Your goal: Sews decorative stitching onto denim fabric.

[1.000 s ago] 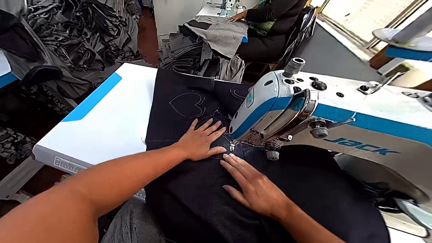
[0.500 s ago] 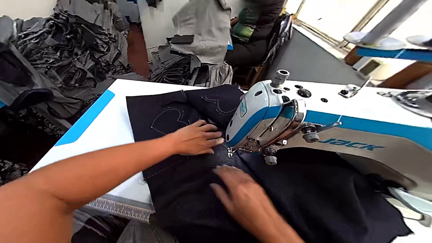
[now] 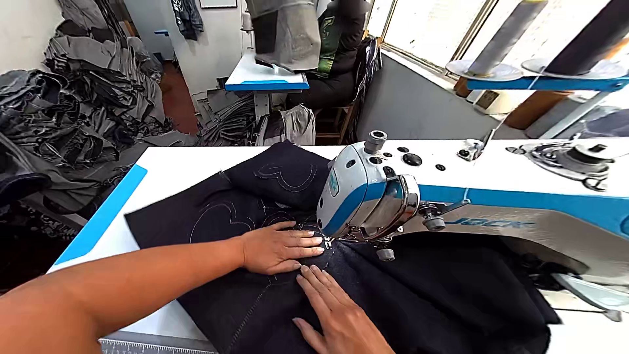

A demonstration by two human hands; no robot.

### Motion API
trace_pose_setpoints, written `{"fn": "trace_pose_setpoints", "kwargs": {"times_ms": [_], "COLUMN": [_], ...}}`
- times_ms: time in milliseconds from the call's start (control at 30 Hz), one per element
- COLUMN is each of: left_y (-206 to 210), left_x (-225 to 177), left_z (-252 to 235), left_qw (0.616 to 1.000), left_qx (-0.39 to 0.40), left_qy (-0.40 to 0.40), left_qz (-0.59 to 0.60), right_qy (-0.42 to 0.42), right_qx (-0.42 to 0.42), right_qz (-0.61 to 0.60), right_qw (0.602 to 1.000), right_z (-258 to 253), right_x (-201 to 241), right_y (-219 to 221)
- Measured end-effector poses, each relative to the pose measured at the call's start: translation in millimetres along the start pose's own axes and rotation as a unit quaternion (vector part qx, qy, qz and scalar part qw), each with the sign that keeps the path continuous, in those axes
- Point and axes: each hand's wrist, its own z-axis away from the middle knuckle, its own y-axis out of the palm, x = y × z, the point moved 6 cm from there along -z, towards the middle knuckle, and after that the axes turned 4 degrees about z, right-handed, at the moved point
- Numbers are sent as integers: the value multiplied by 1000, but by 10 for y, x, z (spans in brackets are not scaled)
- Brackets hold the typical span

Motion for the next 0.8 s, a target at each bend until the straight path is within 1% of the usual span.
{"fn": "trace_pose_setpoints", "kwargs": {"times_ms": [67, 133, 167, 233, 300, 333, 400, 467, 500, 567, 633, 700, 800], "left_y": [56, 124, 153, 191, 208, 204, 166, 120, 117, 160, 184, 186, 177], "left_x": [-202, -436, -538, -661, -703, -708, -703, -672, -649, -632, -640, -649, -643], "left_z": [1, -52, -88, -157, -201, -209, -194, -124, -68, 56, 99, 96, 74], "left_qw": [993, 969, 956, 935, 923, 921, 925, 937, 945, 957, 958, 958, 957], "left_qx": [18, 40, 38, 24, 21, 23, 36, 53, 55, 28, 19, 18, 14], "left_qy": [-116, -238, -285, -347, -378, -382, -369, -334, -312, -279, -276, -279, -283], "left_qz": [9, 43, 56, 63, 67, 71, 84, 88, 84, 74, 70, 64, 55], "right_qy": [-44, -105, -134, -178, -180, -158, -61, 43, 66, 68, 56, 52, 54], "right_qx": [7, 16, 26, 43, 46, 46, 59, 88, 80, 28, -7, -8, 14], "right_qz": [-40, -78, -92, -95, -62, -50, -68, -119, -121, -71, -26, -23, -35], "right_qw": [998, 991, 986, 979, 981, 985, 994, 988, 987, 995, 998, 998, 998], "right_z": [52, 84, 77, 18, -31, -32, 44, 194, 283, 444, 518, 526, 489], "right_x": [-229, -523, -656, -829, -826, -750, -498, -210, -92, 57, 76, 53, 0], "right_y": [-87, -146, -175, -248, -347, -408, -496, -460, -388, -243, -182, -181, -211]}}
